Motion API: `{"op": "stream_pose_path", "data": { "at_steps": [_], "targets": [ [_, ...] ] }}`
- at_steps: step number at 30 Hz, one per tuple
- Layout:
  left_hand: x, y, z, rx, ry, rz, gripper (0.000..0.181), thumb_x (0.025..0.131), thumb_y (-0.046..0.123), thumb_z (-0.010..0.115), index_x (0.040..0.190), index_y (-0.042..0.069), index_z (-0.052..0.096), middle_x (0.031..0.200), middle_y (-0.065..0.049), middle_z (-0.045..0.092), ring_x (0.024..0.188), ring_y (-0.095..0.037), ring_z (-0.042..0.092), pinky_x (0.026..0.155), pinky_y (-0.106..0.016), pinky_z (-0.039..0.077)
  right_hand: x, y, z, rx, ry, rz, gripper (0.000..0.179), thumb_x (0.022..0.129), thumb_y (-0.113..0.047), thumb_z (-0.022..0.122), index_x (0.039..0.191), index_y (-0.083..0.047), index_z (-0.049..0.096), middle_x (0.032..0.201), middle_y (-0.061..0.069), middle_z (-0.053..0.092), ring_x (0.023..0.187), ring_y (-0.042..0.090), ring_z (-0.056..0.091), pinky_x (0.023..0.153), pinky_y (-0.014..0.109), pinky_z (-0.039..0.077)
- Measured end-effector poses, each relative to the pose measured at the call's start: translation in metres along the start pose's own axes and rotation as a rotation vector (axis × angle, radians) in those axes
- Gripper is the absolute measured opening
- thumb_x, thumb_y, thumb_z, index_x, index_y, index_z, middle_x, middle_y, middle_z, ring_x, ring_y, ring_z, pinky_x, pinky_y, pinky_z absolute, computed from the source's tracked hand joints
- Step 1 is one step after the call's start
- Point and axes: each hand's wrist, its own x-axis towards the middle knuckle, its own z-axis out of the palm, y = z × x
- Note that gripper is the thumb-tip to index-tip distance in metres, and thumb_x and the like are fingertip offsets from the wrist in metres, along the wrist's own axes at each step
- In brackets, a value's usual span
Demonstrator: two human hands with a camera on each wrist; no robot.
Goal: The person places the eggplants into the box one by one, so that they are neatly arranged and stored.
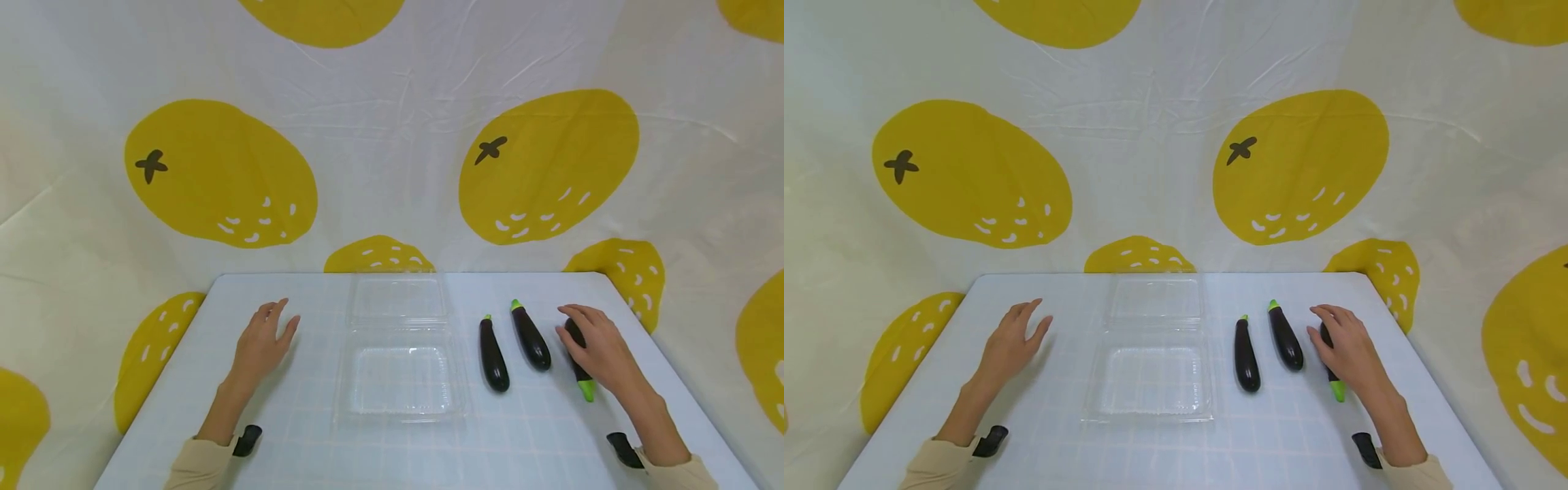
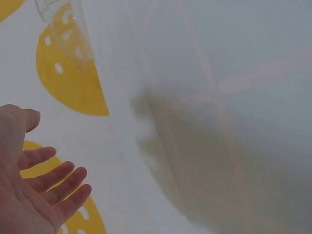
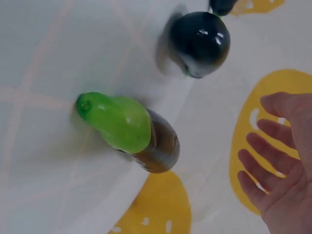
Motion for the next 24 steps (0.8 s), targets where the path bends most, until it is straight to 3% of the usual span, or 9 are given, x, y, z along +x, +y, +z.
{"op": "stream_pose_path", "data": {
  "at_steps": [7, 14, 19, 24],
  "targets": [
    [0.0, 0.013, 0.005, -0.042, -0.045, -0.028, 0.049, 0.1, 0.024, 0.068, 0.138, -0.005, 0.057, 0.127, -0.03, 0.059, 0.115, -0.046, 0.059, 0.088, -0.061, 0.054, 0.001, -0.009, 0.004, 0.003, -0.019, -0.005, 0.044, 0.087, -0.005, 0.079, 0.127, 0.004, 0.063, 0.128, 0.026, 0.06, 0.119, 0.045, 0.052, 0.093, 0.066, 0.046],
    [0.001, 0.028, 0.008, -0.094, -0.033, 0.004, 0.048, 0.099, 0.022, 0.07, 0.137, -0.005, 0.059, 0.126, -0.028, 0.06, 0.115, -0.044, 0.06, 0.091, -0.06, 0.054, 0.002, -0.02, 0.008, 0.005, -0.022, -0.011, 0.044, 0.087, -0.007, 0.08, 0.127, 0.002, 0.064, 0.127, 0.025, 0.06, 0.117, 0.044, 0.054, 0.094, 0.065, 0.047],
    [0.001, 0.041, 0.01, -0.13, -0.081, -0.03, 0.049, 0.101, 0.025, 0.068, 0.14, -0.003, 0.057, 0.13, -0.026, 0.059, 0.118, -0.043, 0.06, 0.094, -0.059, 0.053, 0.003, -0.031, 0.009, 0.01, -0.04, -0.011, 0.044, 0.088, -0.008, 0.08, 0.128, 0.001, 0.064, 0.128, 0.023, 0.061, 0.118, 0.042, 0.054, 0.095, 0.064, 0.048],
    [0.0, 0.053, 0.014, -0.155, -0.124, -0.068, 0.051, 0.101, 0.027, 0.068, 0.143, 0.0, 0.056, 0.134, -0.023, 0.059, 0.114, -0.038, 0.063, 0.094, -0.055, 0.055, 0.004, -0.039, 0.014, 0.014, -0.02, -0.069, 0.046, 0.085, -0.006, 0.082, 0.127, 0.001, 0.065, 0.125, 0.021, 0.064, 0.115, 0.04, 0.058, 0.095, 0.062, 0.05]
  ]
}}
